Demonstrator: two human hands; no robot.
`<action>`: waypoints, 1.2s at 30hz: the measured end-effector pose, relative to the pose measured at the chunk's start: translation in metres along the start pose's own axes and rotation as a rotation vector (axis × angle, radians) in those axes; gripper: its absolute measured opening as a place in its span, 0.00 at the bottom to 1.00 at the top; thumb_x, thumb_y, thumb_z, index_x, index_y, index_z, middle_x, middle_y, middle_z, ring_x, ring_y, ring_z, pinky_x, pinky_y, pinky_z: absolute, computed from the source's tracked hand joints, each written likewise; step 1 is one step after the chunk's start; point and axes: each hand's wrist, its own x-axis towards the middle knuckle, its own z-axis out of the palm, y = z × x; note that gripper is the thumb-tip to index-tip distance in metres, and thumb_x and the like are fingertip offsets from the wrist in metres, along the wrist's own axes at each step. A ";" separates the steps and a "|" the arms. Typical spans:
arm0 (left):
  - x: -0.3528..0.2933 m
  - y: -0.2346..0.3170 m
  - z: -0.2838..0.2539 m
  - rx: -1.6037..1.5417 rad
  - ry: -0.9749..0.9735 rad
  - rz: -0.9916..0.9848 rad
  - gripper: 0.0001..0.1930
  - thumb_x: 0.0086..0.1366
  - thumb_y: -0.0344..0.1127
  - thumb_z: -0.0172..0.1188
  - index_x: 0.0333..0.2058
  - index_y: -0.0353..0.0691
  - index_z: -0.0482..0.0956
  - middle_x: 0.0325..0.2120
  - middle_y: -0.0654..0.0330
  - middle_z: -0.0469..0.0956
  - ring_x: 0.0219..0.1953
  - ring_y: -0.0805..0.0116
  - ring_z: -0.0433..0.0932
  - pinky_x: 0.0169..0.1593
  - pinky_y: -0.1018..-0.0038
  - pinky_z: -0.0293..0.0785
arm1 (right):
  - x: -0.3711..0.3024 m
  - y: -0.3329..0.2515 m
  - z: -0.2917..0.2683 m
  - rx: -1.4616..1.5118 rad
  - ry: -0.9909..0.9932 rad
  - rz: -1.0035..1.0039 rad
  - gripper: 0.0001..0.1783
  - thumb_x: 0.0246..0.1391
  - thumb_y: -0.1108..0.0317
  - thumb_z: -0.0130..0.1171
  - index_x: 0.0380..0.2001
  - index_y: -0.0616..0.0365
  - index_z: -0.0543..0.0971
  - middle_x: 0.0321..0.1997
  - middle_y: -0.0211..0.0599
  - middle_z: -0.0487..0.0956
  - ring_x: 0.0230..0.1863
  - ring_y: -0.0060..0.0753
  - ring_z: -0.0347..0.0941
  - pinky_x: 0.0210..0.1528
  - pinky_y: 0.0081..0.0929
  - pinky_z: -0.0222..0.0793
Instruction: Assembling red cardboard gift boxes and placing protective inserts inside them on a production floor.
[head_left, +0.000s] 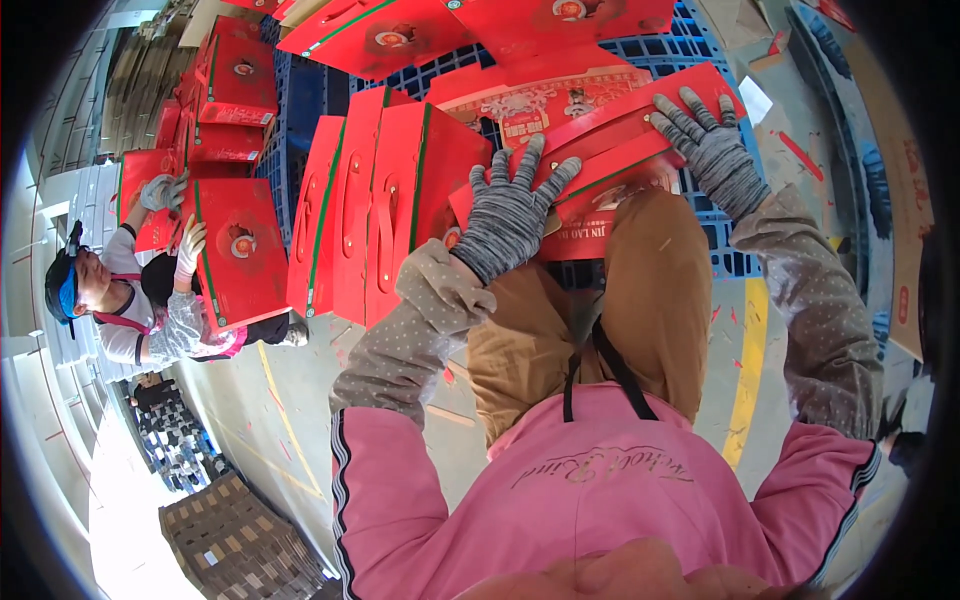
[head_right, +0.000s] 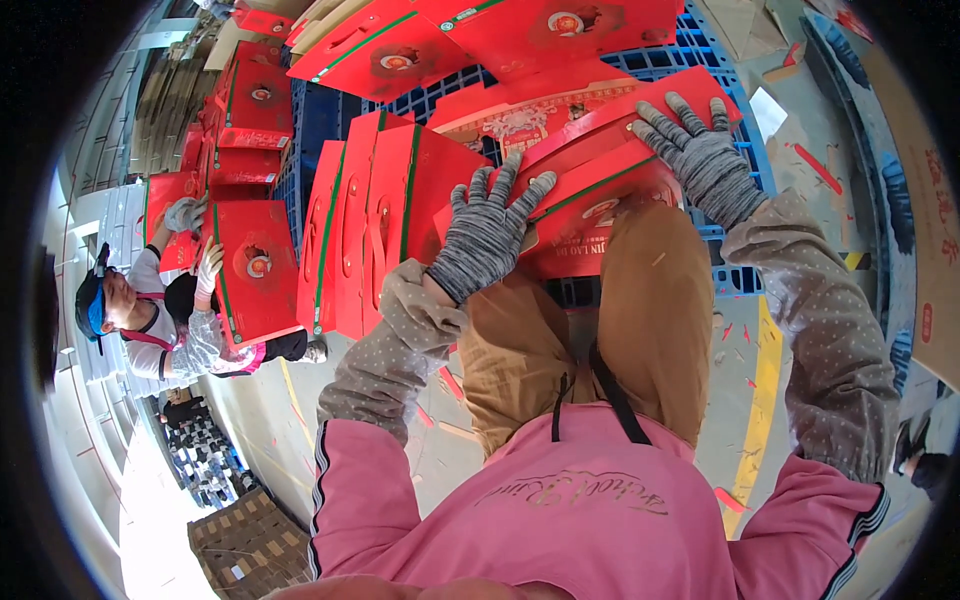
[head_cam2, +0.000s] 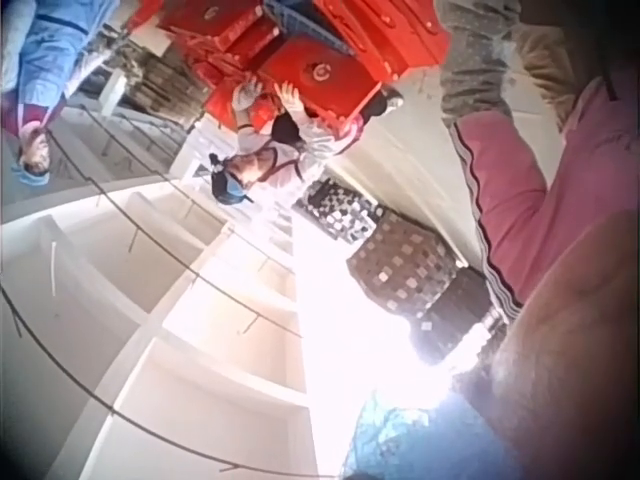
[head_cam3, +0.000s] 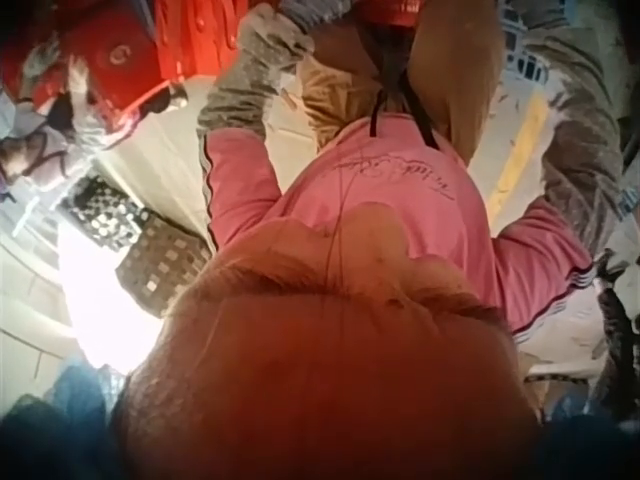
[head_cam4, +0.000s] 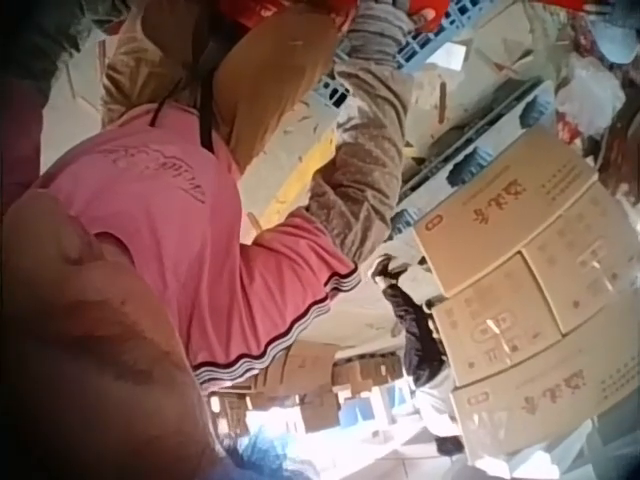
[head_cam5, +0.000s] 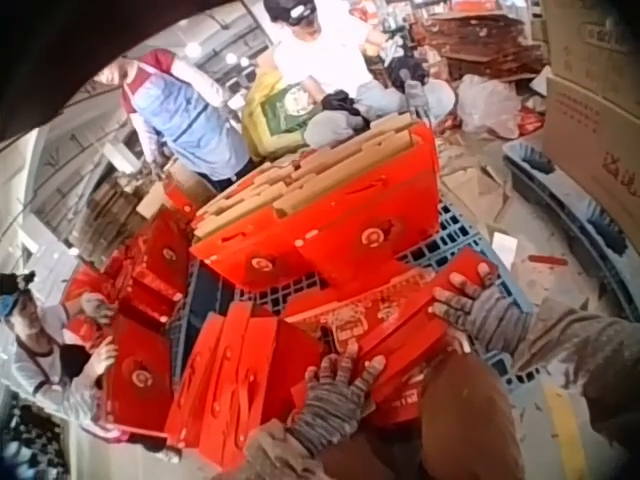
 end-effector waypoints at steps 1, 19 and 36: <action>0.000 0.000 0.001 0.007 0.025 -0.002 0.35 0.58 0.46 0.55 0.63 0.67 0.52 0.65 0.50 0.45 0.61 0.36 0.52 0.55 0.33 0.52 | 0.000 -0.001 0.002 0.003 -0.001 -0.003 0.33 0.51 0.63 0.49 0.63 0.37 0.58 0.70 0.23 0.51 0.70 0.39 0.46 0.66 0.57 0.33; 0.006 0.020 0.054 0.244 0.266 -0.047 0.28 0.62 0.53 0.38 0.62 0.63 0.55 0.67 0.56 0.41 0.66 0.37 0.39 0.59 0.31 0.32 | -0.007 0.024 0.024 -0.085 0.414 -0.204 0.35 0.47 0.75 0.43 0.63 0.47 0.58 0.70 0.32 0.53 0.71 0.38 0.44 0.69 0.46 0.30; 0.104 0.042 0.079 -0.158 1.148 0.112 0.36 0.58 0.68 0.40 0.64 0.67 0.50 0.67 0.55 0.42 0.66 0.37 0.37 0.57 0.28 0.27 | 0.028 0.032 0.075 -0.094 0.636 -0.257 0.31 0.46 0.61 0.53 0.57 0.48 0.65 0.70 0.28 0.54 0.70 0.37 0.48 0.64 0.51 0.39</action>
